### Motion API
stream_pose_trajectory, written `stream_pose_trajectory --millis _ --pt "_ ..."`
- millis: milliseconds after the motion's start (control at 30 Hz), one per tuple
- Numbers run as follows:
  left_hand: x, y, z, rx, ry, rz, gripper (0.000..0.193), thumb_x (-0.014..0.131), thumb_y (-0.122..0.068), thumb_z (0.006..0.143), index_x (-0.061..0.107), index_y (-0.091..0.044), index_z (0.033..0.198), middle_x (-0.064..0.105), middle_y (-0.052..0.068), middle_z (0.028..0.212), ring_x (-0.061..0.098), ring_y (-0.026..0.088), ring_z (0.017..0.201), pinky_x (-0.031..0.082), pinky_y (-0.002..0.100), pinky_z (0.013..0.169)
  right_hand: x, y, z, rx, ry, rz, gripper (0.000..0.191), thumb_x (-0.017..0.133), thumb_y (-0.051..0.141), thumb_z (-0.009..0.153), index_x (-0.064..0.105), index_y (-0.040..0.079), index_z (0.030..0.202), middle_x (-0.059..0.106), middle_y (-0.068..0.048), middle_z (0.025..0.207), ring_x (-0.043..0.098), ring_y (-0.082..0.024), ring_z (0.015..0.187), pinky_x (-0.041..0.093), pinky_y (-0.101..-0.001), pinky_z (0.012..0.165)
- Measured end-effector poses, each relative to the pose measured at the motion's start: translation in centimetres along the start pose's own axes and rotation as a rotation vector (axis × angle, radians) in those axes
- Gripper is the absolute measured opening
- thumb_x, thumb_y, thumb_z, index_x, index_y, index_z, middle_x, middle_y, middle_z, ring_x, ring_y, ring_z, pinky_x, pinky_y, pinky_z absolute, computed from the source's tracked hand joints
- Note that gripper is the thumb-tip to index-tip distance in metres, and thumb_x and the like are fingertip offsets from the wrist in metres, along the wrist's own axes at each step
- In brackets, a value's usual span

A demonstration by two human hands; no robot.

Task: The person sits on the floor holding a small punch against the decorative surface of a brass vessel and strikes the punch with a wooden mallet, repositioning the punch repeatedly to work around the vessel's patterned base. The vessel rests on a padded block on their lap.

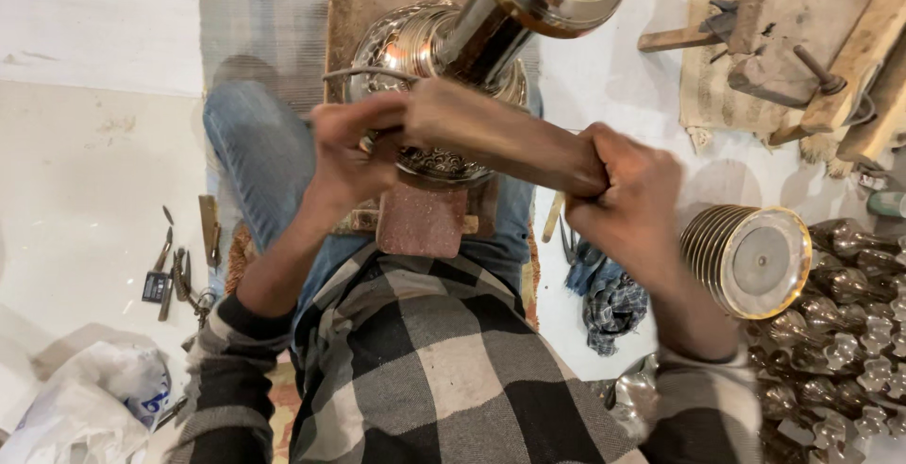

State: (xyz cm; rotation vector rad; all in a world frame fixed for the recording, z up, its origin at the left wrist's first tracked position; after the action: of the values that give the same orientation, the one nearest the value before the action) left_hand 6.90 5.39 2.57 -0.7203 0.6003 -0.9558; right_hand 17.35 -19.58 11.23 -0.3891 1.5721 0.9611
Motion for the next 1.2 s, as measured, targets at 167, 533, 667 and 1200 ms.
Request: stream_pose_trajectory --millis 167,533,667,1200 --pt "1.5 -1.4 -1.4 -0.201 -0.159 -0.528 0.036 0.064 0.012 0.101 0.062 -0.003 0.134 0.076 0.016 0.101 0.079 0.027 0.086 0.072 0.031 0.076 7.9 -0.8 -3.3 0.147 -0.405 1.046 0.015 0.077 0.0 0.091 0.063 0.003 0.094 0.068 -0.005 0.074 0.068 -0.015 0.063 0.058 -0.0323 0.057" --pt "4.8 -2.0 -0.6 0.007 0.595 0.37 0.055 0.077 -0.028 0.09 0.055 -0.015 0.138 0.077 0.009 0.092 0.076 0.02 0.07 0.064 0.031 0.059 14.3 0.4 -9.5 0.305 -0.525 0.921 0.015 0.08 -0.001 0.089 0.067 0.001 0.094 0.069 -0.006 0.086 0.067 -0.011 0.075 0.055 -0.0267 0.069" --pt "4.6 -1.6 -0.6 0.113 0.805 0.571 0.055 0.068 -0.005 0.096 0.054 -0.024 0.146 0.079 0.007 0.098 0.073 0.016 0.067 0.063 0.028 0.056 13.5 -1.7 -9.8 0.399 -0.425 0.779 0.013 0.081 0.002 0.087 0.069 0.002 0.089 0.07 -0.004 0.08 0.065 -0.008 0.071 0.054 -0.0249 0.067" --pt "3.7 -2.1 0.2 0.284 0.754 0.6 0.063 0.067 0.007 0.089 0.06 -0.025 0.143 0.079 0.005 0.102 0.07 0.015 0.068 0.059 0.027 0.052 8.3 -5.4 -11.3 0.219 -0.572 0.856 0.012 0.075 -0.007 0.088 0.066 0.001 0.091 0.066 -0.006 0.079 0.066 -0.013 0.065 0.055 -0.0291 0.055"
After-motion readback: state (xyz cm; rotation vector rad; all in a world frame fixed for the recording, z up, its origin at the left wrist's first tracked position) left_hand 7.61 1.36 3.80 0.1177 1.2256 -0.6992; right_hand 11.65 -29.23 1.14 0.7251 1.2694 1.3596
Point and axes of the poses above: each hand's wrist, its own z-axis towards the middle knuckle, its own x-axis out of the palm, y = z × x, the point moved 4 cm from there along z, towards the middle knuckle
